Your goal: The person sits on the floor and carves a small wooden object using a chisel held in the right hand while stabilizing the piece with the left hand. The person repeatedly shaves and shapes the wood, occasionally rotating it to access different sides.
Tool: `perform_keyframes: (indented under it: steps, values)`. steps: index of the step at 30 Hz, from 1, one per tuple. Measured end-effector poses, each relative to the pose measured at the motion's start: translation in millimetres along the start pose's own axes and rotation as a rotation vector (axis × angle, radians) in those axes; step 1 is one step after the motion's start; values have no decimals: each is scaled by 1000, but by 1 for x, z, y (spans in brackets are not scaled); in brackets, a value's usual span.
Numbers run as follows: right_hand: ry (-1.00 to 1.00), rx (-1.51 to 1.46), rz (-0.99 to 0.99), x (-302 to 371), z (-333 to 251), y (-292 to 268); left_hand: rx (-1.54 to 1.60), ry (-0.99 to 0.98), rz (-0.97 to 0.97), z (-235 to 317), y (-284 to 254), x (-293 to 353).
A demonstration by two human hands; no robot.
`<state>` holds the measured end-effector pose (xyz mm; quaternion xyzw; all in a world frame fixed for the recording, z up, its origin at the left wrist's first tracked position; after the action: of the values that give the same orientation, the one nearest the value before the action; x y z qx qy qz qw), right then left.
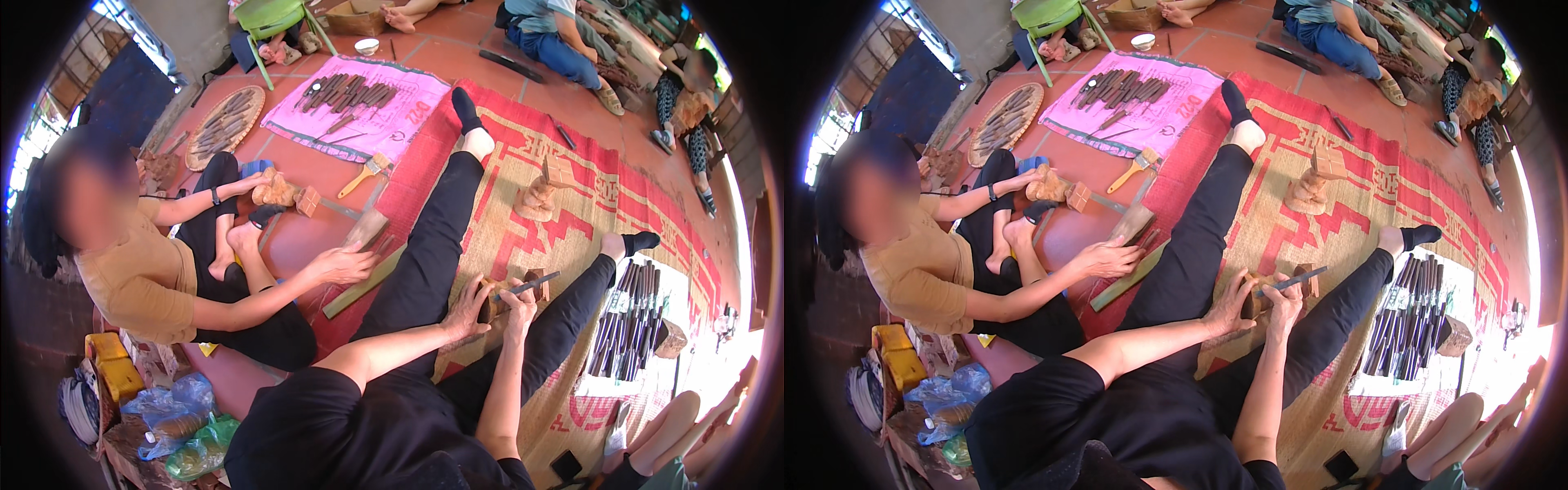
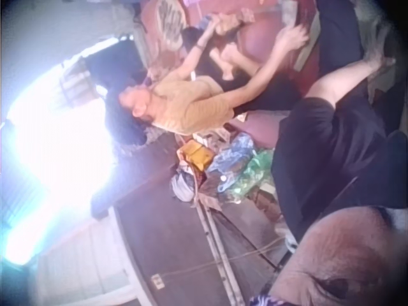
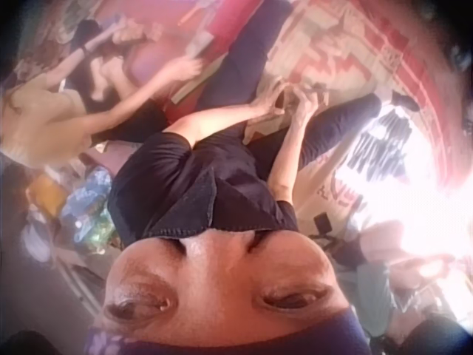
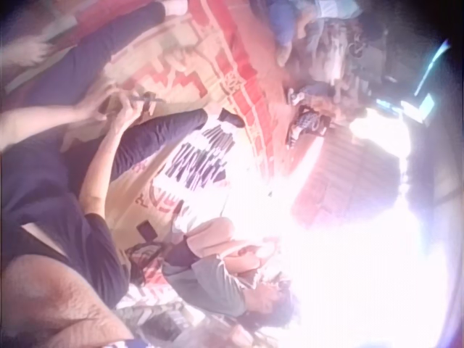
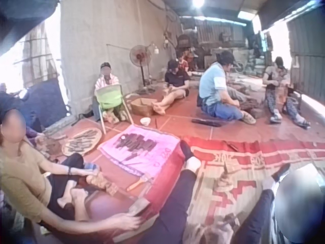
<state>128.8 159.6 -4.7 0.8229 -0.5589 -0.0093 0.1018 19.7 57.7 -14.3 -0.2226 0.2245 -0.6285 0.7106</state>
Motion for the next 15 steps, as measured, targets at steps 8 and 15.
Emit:
perform_keyframes:
  steps: [8, 15]
  values:
    - [85, -71, 66, -5, 4, -8, -1, 7, -13, 3, -3, -2]
    - [109, 14, -21, -6, 10, 2, -12, -14, -6, 2, -2, 0]
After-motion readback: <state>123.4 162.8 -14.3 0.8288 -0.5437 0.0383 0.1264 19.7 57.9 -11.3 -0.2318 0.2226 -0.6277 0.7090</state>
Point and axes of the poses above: each hand's wrist, its own x-axis away from the middle knuckle, its own y-axis out of the palm, z = x × y, the point moved 7 cm from there along -x, towards the middle knuckle, and after that the axes turned 10 degrees about -z, right-handed, at the moved point
